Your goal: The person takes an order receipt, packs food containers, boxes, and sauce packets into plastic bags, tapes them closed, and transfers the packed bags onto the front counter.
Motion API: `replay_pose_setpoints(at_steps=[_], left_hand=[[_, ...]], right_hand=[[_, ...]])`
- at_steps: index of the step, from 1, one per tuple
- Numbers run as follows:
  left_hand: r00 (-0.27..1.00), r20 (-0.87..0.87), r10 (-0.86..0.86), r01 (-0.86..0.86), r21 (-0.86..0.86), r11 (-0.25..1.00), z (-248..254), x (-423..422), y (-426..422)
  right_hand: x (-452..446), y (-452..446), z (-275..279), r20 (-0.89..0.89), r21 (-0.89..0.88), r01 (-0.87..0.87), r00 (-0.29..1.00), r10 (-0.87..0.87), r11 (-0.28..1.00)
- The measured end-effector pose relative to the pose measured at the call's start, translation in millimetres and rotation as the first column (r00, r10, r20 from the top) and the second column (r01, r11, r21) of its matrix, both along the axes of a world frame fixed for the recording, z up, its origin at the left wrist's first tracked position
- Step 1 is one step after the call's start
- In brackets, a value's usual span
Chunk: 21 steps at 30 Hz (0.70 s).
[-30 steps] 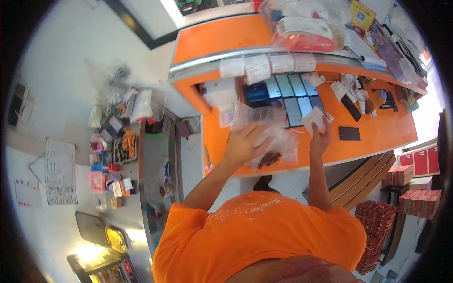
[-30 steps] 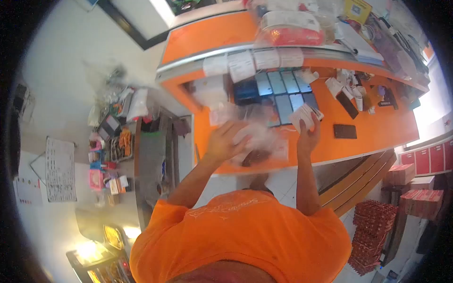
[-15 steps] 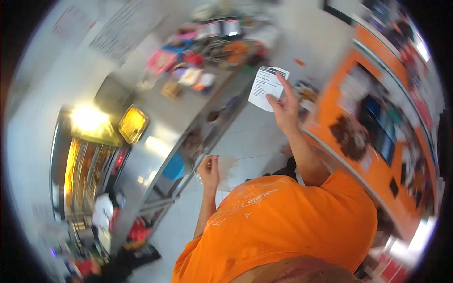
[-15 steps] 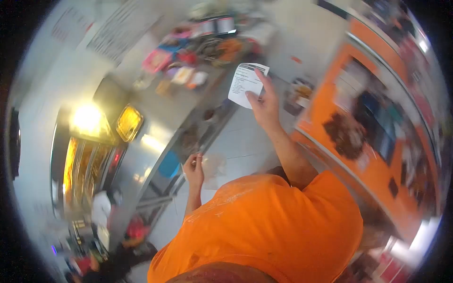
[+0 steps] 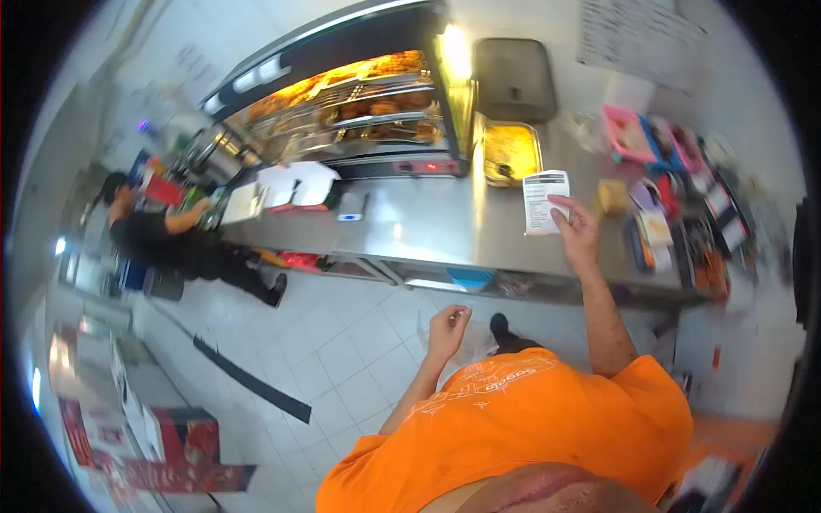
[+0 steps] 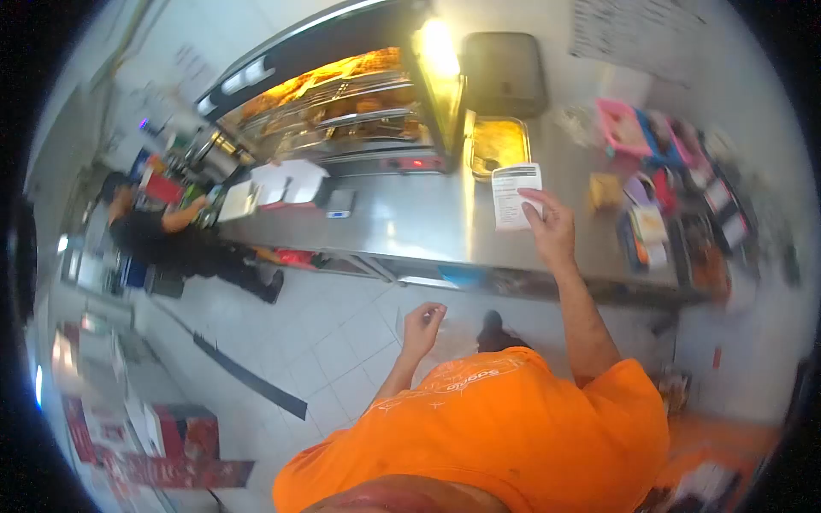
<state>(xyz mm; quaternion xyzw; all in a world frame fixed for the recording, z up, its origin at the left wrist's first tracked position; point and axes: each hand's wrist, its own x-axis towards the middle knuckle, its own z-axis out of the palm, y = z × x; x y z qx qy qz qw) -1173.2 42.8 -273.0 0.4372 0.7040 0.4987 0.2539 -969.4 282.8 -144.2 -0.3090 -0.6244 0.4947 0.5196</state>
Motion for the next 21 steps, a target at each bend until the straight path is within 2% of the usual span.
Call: replay_pose_setpoints(at_steps=[3,4,5,6,7,9,10,11,12,15,17,19,20,21], left_hand=[[0.987,-0.102,0.120,-0.119,0.024,0.993,6,-61,13],[0.969,-0.123,0.214,-0.211,0.041,0.977,11,-82,15],[0.944,-0.140,0.300,-0.294,0.062,0.954,14,-103,19],[0.912,-0.149,0.382,-0.374,0.079,0.924,15,-119,18],[0.879,-0.136,0.457,-0.446,0.104,0.889,11,-136,15],[0.803,-0.107,0.586,-0.568,0.161,0.807,0,-169,7],[0.781,-0.051,0.623,-0.615,0.118,0.780,-4,-180,0],[0.755,0.001,0.656,-0.654,0.074,0.753,-7,-192,-7],[0.728,0.050,0.684,-0.685,0.030,0.728,-11,-206,-13],[0.679,-0.040,0.733,-0.732,0.029,0.681,-33,-255,-31],[0.659,0.004,0.752,-0.752,0.030,0.658,-35,-291,-41],[0.653,0.021,0.757,-0.757,0.012,0.653,-25,-339,-43],[0.659,0.014,0.752,-0.752,-0.016,0.659,-17,-360,-48],[0.666,0.006,0.746,-0.745,-0.047,0.666,-12,-381,-52]], right_hand=[[-109,63,27,0.086,0.042,-0.224,0.972,0.220,0.974],[-150,82,43,0.171,0.185,-0.238,0.963,0.208,0.953],[-194,104,55,0.142,0.275,-0.300,0.952,0.270,0.914],[-238,113,78,0.107,0.236,-0.349,0.937,0.333,0.907],[-279,128,100,0.192,0.394,-0.359,0.932,0.306,0.846],[-371,160,131,0.105,0.564,-0.346,0.931,0.351,0.750],[-400,153,164,0.140,0.506,-0.348,0.936,0.323,0.790],[-443,169,179,0.050,0.681,-0.251,0.953,0.299,0.688],[-485,182,191,0.014,0.741,-0.170,0.971,0.238,0.650],[-573,203,210,-0.065,0.658,-0.027,0.994,0.092,0.753],[-609,222,204,-0.050,0.650,0.057,0.998,-0.032,0.758],[-621,219,204,0.005,0.602,0.028,0.999,-0.039,0.798],[-619,212,205,0.045,0.523,-0.011,0.999,-0.014,0.852],[-619,206,211,0.082,0.533,-0.009,0.996,-0.041,0.846]])
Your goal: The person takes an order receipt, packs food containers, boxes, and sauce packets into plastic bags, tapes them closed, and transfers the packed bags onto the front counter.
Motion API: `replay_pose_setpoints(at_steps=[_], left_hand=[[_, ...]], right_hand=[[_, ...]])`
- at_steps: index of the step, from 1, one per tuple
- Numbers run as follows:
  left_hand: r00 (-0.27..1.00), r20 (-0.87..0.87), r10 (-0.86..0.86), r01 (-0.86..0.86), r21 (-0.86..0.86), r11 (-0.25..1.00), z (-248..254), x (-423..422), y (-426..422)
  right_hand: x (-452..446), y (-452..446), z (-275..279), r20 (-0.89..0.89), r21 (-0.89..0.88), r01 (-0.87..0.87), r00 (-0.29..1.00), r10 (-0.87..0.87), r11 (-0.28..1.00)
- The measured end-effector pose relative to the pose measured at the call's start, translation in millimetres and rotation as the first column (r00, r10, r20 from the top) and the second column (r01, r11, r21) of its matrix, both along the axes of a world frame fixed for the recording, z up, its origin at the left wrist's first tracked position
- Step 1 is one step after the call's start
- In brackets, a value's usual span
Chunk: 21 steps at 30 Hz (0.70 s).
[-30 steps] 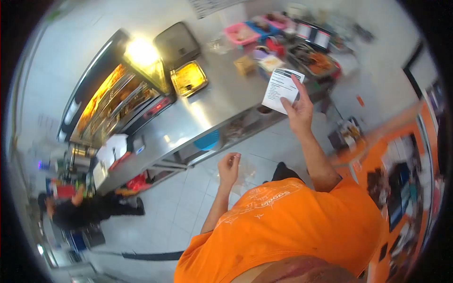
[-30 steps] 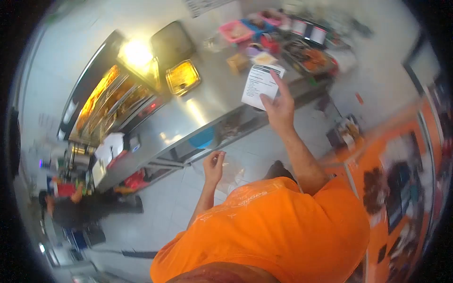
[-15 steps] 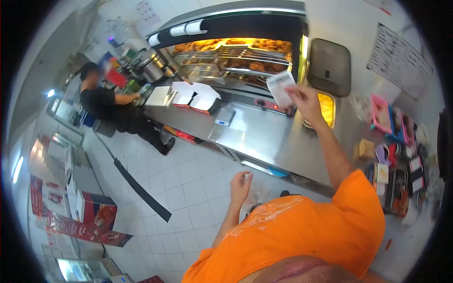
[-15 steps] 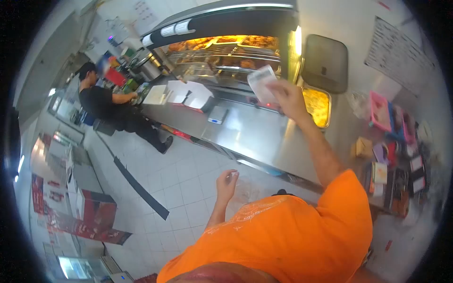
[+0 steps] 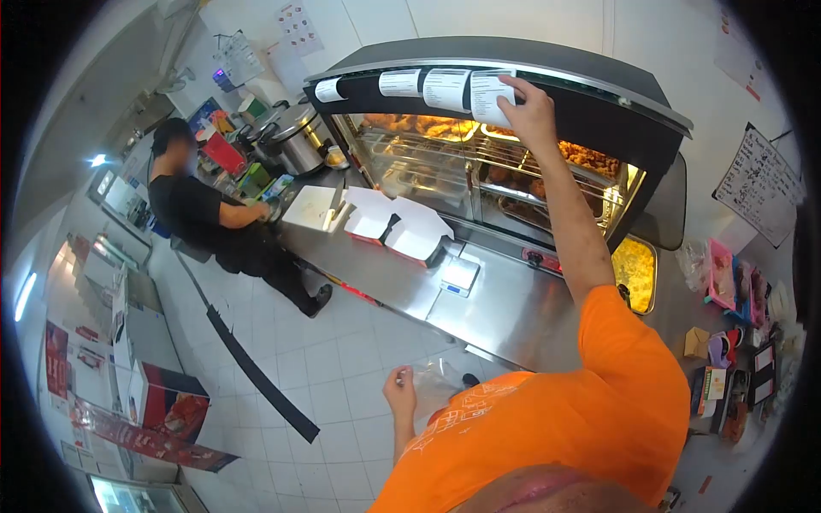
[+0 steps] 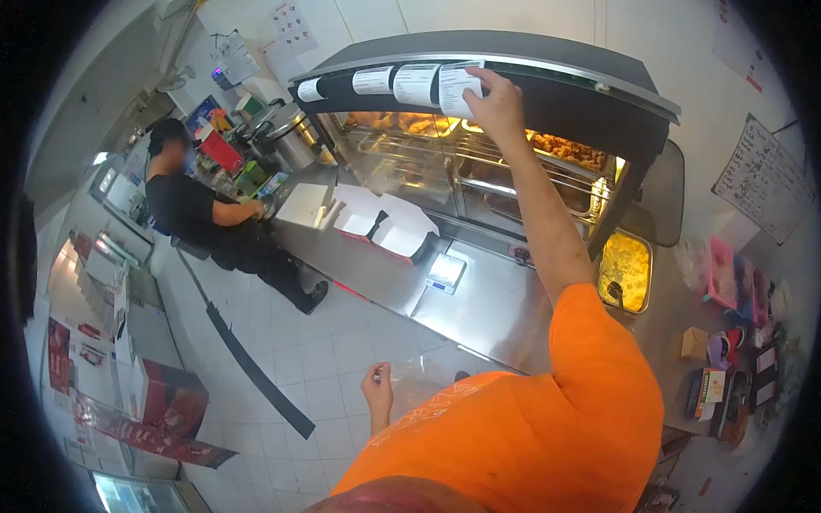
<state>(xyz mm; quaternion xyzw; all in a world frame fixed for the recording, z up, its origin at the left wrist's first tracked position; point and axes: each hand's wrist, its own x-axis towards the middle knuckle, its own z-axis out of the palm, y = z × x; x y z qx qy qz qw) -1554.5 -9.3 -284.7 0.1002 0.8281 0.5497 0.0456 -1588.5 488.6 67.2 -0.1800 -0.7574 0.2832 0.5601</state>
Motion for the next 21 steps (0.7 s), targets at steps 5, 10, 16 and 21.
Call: replay_pose_setpoints(at_steps=[5,10,16,21], left_hand=[[0.987,-0.064,-0.147,0.143,-0.064,0.988,23,-97,13],[0.952,-0.043,-0.304,0.295,-0.150,0.944,28,-156,55],[0.768,-0.120,-0.629,0.639,0.077,0.765,61,-145,129],[0.623,-0.311,-0.718,0.777,0.138,0.615,105,-128,178]], right_hand=[[1,-19,21,0.141,0.016,0.101,0.985,-0.102,0.995],[-7,-5,27,0.315,0.315,0.285,0.868,-0.383,0.905],[-1,-44,46,0.554,0.531,0.416,0.489,-0.674,0.738],[34,-100,-2,0.270,0.574,0.360,0.764,-0.586,0.735]])
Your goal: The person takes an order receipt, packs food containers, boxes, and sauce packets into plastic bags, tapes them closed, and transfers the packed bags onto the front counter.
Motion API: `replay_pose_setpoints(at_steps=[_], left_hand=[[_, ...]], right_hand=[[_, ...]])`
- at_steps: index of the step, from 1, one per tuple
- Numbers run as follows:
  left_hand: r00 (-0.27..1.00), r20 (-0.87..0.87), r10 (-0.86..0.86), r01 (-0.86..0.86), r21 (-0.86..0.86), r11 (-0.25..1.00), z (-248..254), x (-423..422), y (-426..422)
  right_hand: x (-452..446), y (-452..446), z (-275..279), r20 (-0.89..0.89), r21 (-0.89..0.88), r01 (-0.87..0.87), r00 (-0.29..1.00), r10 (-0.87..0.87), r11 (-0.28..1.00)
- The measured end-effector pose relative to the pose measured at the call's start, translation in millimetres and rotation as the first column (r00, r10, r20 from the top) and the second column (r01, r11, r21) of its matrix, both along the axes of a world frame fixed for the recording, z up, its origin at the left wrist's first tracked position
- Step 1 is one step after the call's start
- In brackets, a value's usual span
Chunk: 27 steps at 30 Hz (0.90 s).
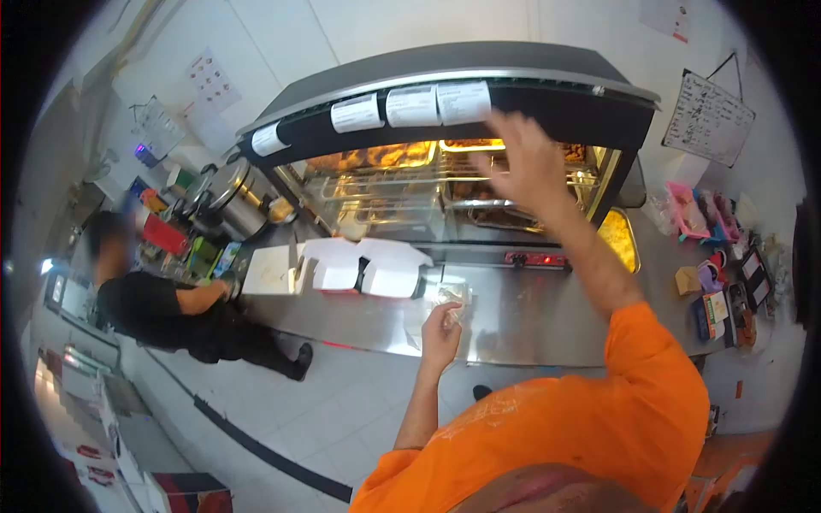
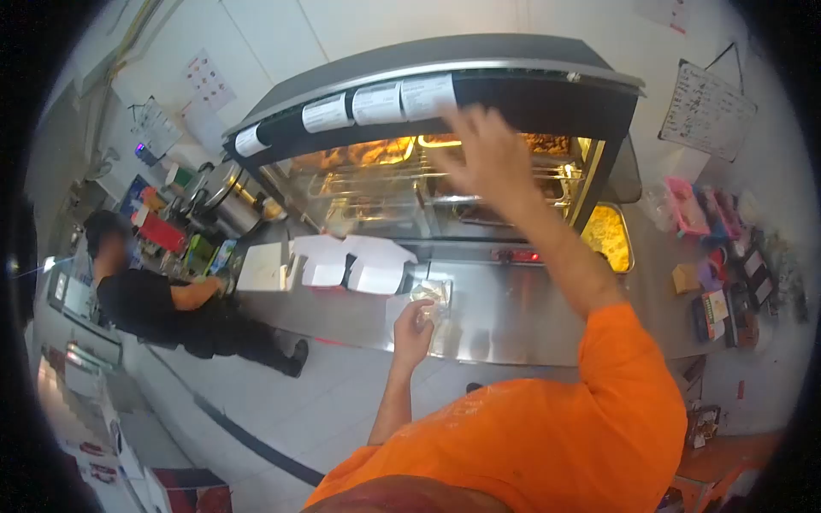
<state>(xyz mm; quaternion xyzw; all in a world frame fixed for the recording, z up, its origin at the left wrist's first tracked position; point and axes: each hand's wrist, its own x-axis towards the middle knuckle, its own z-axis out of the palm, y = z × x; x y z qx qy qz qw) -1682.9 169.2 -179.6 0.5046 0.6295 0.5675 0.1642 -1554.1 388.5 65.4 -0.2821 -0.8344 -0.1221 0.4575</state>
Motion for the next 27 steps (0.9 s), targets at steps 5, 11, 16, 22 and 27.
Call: replay_pose_setpoints(at_steps=[5,11,16,22,27], left_hand=[[0.959,-0.011,-0.284,0.283,0.078,0.956,46,36,24],[0.880,-0.449,-0.158,0.100,-0.152,0.983,42,88,31],[0.726,-0.688,0.001,-0.040,-0.040,0.998,-48,167,58],[0.602,0.757,-0.254,0.550,-0.163,0.819,-85,365,47],[0.476,0.798,-0.370,0.751,-0.151,0.643,-81,523,27]], right_hand=[[63,-48,-130,0.172,-0.511,-0.473,0.762,0.624,0.718],[185,-72,-187,-0.100,-0.764,-0.109,0.994,0.049,0.636],[319,-118,-183,-0.114,-0.597,0.202,0.937,-0.331,0.776],[543,-207,-239,-0.018,-0.661,0.552,0.666,-0.745,0.509],[654,-327,-257,-0.144,-0.721,0.481,0.600,-0.787,0.498]])
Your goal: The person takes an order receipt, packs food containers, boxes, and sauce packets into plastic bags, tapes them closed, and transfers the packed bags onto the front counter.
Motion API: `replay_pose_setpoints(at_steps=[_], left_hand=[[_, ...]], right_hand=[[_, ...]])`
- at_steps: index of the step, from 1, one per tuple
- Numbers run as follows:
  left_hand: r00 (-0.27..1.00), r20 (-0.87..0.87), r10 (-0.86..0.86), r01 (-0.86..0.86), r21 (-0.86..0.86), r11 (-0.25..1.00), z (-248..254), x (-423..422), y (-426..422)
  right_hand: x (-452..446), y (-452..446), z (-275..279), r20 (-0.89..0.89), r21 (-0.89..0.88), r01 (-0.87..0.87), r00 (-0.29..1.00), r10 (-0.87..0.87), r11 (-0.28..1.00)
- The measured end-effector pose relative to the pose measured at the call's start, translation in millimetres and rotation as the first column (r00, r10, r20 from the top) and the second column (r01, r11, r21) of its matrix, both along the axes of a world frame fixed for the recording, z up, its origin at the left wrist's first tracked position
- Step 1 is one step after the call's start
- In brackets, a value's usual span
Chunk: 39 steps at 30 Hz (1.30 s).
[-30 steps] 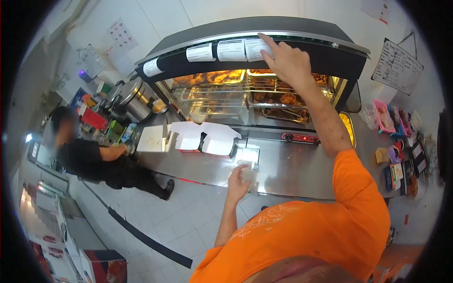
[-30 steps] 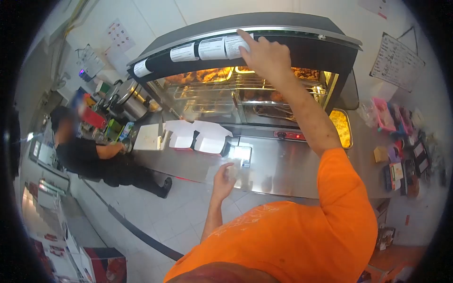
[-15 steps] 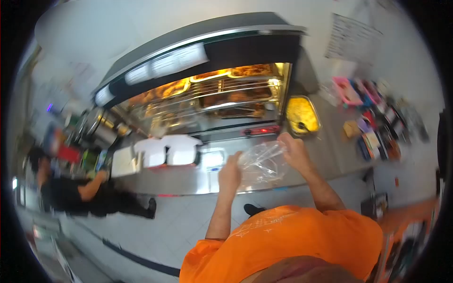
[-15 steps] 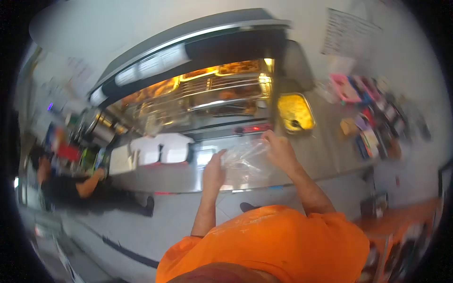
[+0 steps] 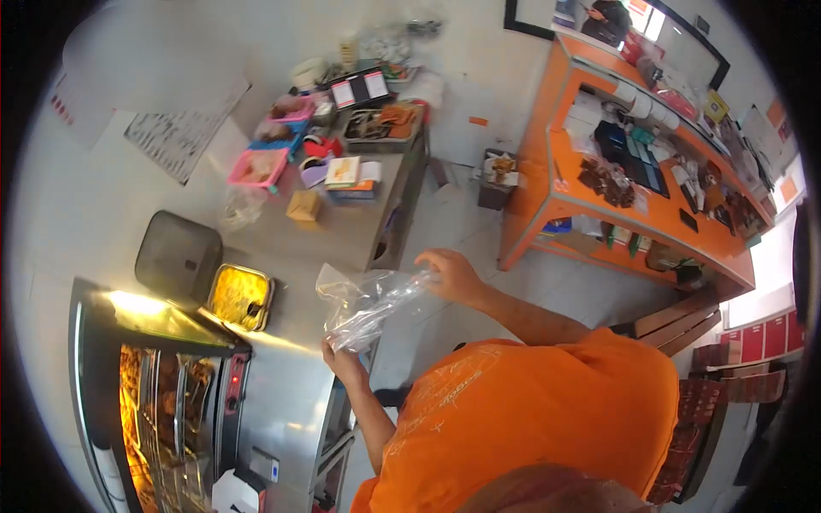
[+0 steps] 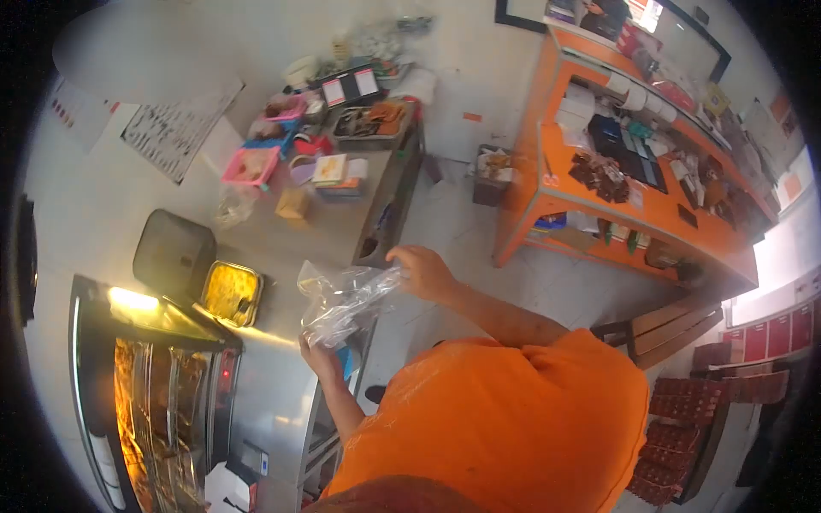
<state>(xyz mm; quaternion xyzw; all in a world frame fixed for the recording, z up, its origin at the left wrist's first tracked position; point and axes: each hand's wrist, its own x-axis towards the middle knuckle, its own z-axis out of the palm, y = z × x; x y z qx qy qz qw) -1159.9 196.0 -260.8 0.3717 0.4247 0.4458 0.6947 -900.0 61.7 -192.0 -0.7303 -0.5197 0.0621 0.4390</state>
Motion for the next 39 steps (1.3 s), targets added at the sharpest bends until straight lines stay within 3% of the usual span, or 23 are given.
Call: replay_pose_setpoints(at_steps=[2,3,4,6,8,9,10,12,14,16,17,19,22,26,28,30,32,34,35,38,39], left_hand=[[0.955,-0.180,-0.234,0.242,0.024,0.970,-6,35,-6],[0.852,-0.465,-0.242,0.391,0.257,0.884,-32,51,-7],[0.835,-0.473,-0.279,0.471,0.354,0.808,-29,74,-16],[0.741,-0.621,-0.255,0.578,0.397,0.713,-9,110,-32],[0.717,-0.694,-0.066,0.593,0.557,0.581,-20,138,-21],[0.701,-0.713,0.028,0.609,0.619,0.496,-24,150,-13],[0.657,-0.754,0.016,0.650,0.577,0.495,-12,160,-5],[0.564,-0.826,-0.015,0.722,0.484,0.495,28,181,10],[0.542,-0.834,-0.099,0.780,0.456,0.430,39,198,35],[0.525,-0.831,-0.185,0.831,0.455,0.320,47,211,65],[0.511,-0.853,-0.101,0.830,0.460,0.316,49,213,79],[0.483,-0.871,0.087,0.819,0.485,0.307,55,223,114],[0.426,-0.845,0.322,0.743,0.530,0.408,71,237,160],[0.590,-0.699,0.405,0.527,0.713,0.463,57,256,200],[0.617,-0.675,0.405,0.476,0.729,0.491,47,252,213],[0.677,-0.732,0.080,0.450,0.497,0.742,-21,222,266],[0.772,-0.598,0.217,0.387,0.713,0.585,-51,201,282],[0.886,-0.463,0.033,0.170,0.391,0.904,-50,194,294],[0.942,-0.336,-0.012,0.076,0.179,0.981,-47,194,300],[0.996,0.085,-0.010,0.009,0.007,1.000,-36,190,310],[0.998,0.062,-0.024,0.022,0.033,0.999,-21,191,307]], right_hand=[[32,-36,-6,-0.102,-0.100,0.100,0.989,-0.110,0.990],[47,-49,-11,0.023,-0.215,0.137,0.991,-0.135,0.967],[63,-58,-18,0.150,-0.317,0.180,0.979,-0.138,0.931],[88,-70,-25,0.384,-0.476,0.230,0.923,-0.035,0.849],[97,-76,-26,0.553,-0.602,0.265,0.819,0.153,0.754],[103,-66,-14,0.424,-0.623,0.108,0.879,0.218,0.775],[108,-52,8,0.287,-0.619,-0.052,0.914,0.287,0.783],[102,-21,28,0.134,-0.561,-0.193,0.939,0.318,0.805],[80,24,33,0.105,-0.499,-0.147,0.968,0.228,0.854],[89,77,-20,0.042,-0.520,-0.071,0.993,0.108,0.851],[96,98,-37,0.015,-0.530,-0.036,0.999,0.052,0.847],[108,127,3,-0.093,-0.384,-0.024,0.996,-0.013,0.923],[114,168,5,-0.180,-0.233,0.024,0.981,-0.068,0.972],[130,209,11,-0.244,-0.096,0.076,0.965,-0.098,0.992],[152,223,6,-0.032,0.232,0.160,0.987,-0.157,0.960],[180,225,39,-0.148,0.141,0.286,0.953,-0.265,0.948],[188,238,18,-0.223,0.022,0.174,0.961,-0.165,0.985],[187,255,10,-0.333,-0.156,0.124,0.927,-0.171,0.980],[188,265,10,-0.381,-0.259,0.108,0.902,-0.204,0.960],[184,291,-27,-0.032,-0.185,0.015,0.999,-0.021,0.983],[179,301,-29,0.132,-0.125,-0.005,0.991,0.021,0.992]])
